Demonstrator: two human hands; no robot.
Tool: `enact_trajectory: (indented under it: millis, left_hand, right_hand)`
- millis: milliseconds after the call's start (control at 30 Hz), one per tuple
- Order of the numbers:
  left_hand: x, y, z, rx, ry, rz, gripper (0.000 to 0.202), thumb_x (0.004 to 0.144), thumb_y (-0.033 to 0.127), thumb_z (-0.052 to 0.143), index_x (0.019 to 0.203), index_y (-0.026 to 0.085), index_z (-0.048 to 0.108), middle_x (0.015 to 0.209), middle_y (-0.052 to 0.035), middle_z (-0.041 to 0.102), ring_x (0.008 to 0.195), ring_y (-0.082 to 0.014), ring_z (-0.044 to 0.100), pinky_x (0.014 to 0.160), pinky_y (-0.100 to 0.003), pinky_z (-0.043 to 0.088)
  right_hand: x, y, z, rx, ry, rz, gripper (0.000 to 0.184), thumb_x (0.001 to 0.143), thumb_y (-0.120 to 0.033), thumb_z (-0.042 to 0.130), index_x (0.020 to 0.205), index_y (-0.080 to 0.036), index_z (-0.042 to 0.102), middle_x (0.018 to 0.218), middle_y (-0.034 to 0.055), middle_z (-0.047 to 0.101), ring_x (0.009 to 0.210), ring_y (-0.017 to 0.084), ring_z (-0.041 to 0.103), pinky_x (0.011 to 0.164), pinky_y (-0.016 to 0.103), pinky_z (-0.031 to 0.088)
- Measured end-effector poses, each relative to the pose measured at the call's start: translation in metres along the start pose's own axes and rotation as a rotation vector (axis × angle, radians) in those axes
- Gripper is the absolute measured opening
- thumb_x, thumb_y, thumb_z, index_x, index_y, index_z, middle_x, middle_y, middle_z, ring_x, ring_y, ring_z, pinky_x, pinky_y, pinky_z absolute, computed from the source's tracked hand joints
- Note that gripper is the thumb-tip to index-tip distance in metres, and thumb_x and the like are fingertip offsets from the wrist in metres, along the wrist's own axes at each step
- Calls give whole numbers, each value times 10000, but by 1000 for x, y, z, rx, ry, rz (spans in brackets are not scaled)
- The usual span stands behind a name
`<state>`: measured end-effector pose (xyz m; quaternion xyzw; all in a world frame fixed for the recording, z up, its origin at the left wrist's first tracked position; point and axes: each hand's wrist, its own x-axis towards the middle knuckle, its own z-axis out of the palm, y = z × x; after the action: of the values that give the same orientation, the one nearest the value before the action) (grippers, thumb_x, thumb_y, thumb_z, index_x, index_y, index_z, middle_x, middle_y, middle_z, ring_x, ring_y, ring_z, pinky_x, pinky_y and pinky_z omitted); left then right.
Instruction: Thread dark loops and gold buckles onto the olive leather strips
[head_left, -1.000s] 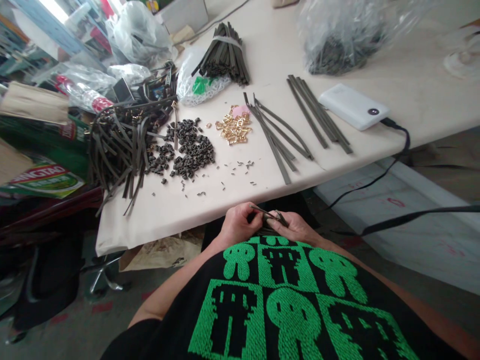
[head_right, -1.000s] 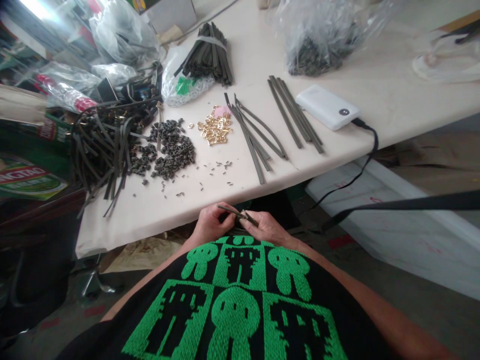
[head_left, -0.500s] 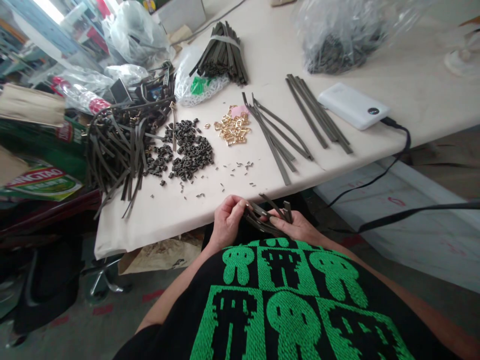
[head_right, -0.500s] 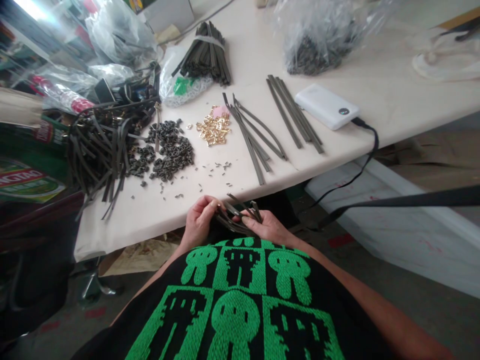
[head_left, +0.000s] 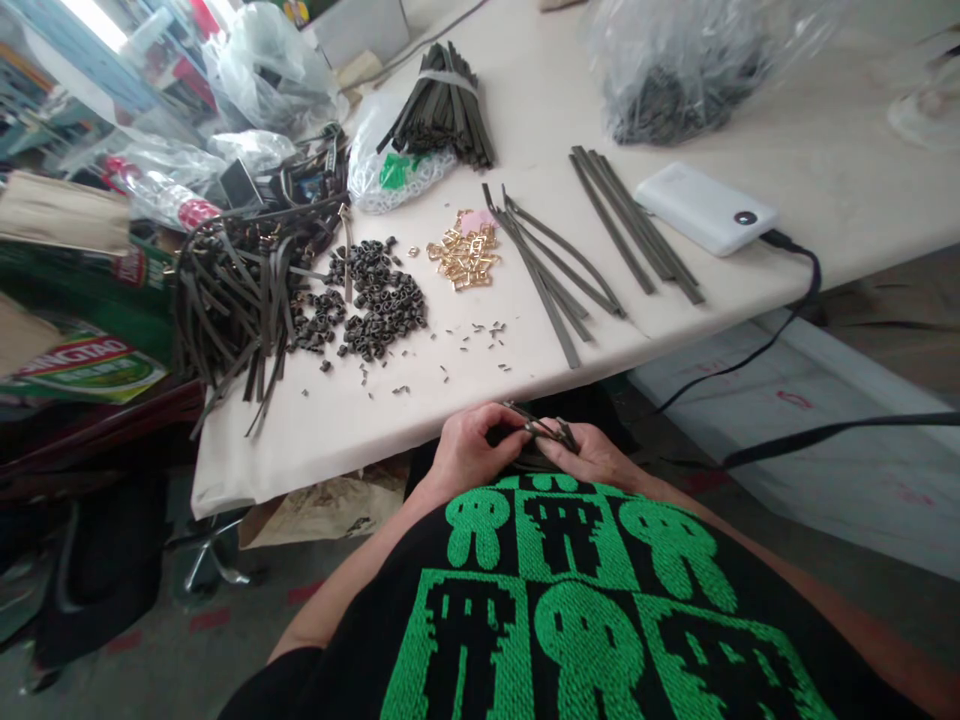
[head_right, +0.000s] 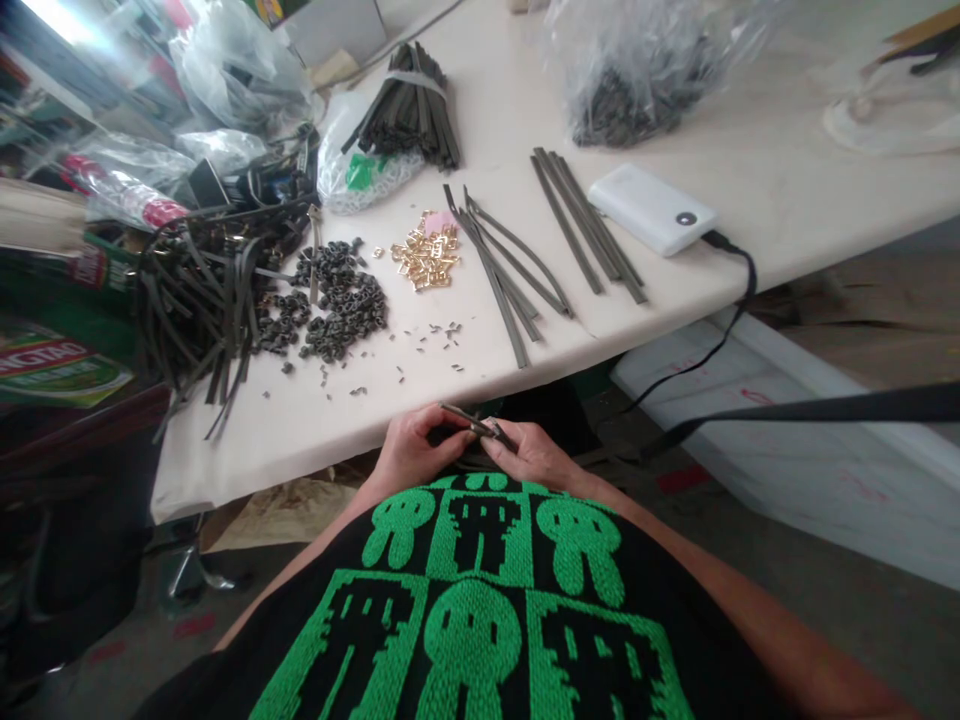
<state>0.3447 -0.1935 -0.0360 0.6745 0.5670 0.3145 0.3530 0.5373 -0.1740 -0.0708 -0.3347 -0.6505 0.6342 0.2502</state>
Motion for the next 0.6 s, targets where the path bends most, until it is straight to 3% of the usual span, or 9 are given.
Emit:
enact_trajectory:
  millis: [200,400,467,600]
  left_hand:
    - [-1,2,-1,10,-9,-10,78,792,247,658,826,179,677,774,-26,711,675,-136,626,631,-284,499]
    - [0,2,2,-82,21,39,49,797,224,652,769,190,630,801,-22,694,706,-129,617,667,-286,506]
    - [-1,3,3,-116,81,70,79,796,197,641,735,194,592,830,-29,688,745,-134,620,703,-296,511]
    - [-4,4,0,-217,326,14,99,848,222,611,766,204,558,805,-23,656,745,-137,609,721,-311,514]
  right_hand:
    - [0,-2,-2,-71,-51,-11,315,956,-453,446,848,-184,571,702,-13,446,637,151,415,569,280,349]
    - [0,-1,-3,-31,-53,5,345,951,-482,478,846,-177,602,722,0,505,657,154,447,588,286,376]
    - [1,-1,-2,52,-48,25,354,945,-491,500,899,-169,640,751,10,549,691,164,494,634,298,420]
    - [1,-2,-2,178,-59,64,393,933,-518,528,1020,-177,704,897,56,655,870,214,597,826,373,468]
